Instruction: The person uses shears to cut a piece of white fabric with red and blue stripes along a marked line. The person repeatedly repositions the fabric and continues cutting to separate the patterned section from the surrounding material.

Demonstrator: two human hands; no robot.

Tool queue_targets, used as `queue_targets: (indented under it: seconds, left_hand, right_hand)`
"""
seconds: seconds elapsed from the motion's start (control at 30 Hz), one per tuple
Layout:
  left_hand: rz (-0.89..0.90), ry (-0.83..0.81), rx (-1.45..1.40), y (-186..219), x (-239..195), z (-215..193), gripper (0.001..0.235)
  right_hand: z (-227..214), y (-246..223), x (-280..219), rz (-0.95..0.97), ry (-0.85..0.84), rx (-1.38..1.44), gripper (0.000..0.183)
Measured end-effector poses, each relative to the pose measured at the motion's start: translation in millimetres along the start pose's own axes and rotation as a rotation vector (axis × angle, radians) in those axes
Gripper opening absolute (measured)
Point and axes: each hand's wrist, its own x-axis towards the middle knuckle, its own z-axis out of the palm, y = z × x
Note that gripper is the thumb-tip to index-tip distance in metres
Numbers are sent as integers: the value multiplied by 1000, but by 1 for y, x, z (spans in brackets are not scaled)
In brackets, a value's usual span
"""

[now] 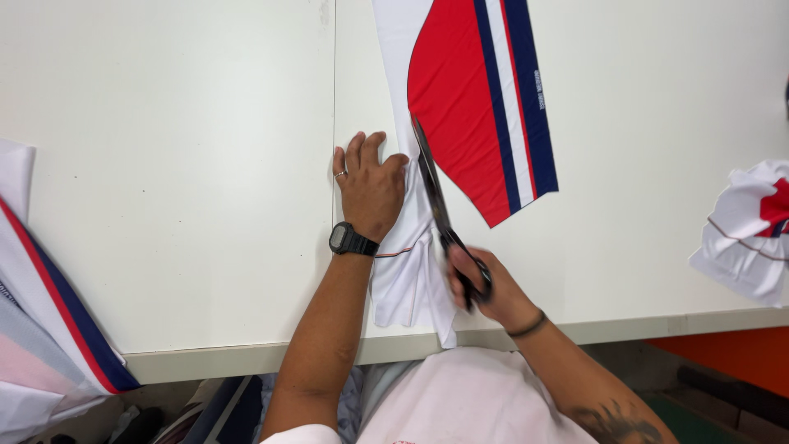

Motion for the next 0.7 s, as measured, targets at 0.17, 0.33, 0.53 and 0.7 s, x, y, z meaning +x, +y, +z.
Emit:
queue_targets:
  seconds: [0.17, 0.33, 0.53, 0.7]
  left_hand:
    - [-7, 41, -14, -5, 0, 4, 15]
    - [116, 55, -9, 20, -11, -24, 37]
    - [244, -130, 137, 71, -90, -20, 50]
    - [154, -276, -61, 119, -158, 28, 13]
  right_hand:
    - [-55, -18, -43, -366, 423, -964, 45]
    - [-74, -30, 5, -672, 626, -1204, 46]
    - [-150, -7, -9, -855, 554, -1351, 56]
    - [-254, -8, -48, -492, 536, -1350, 51]
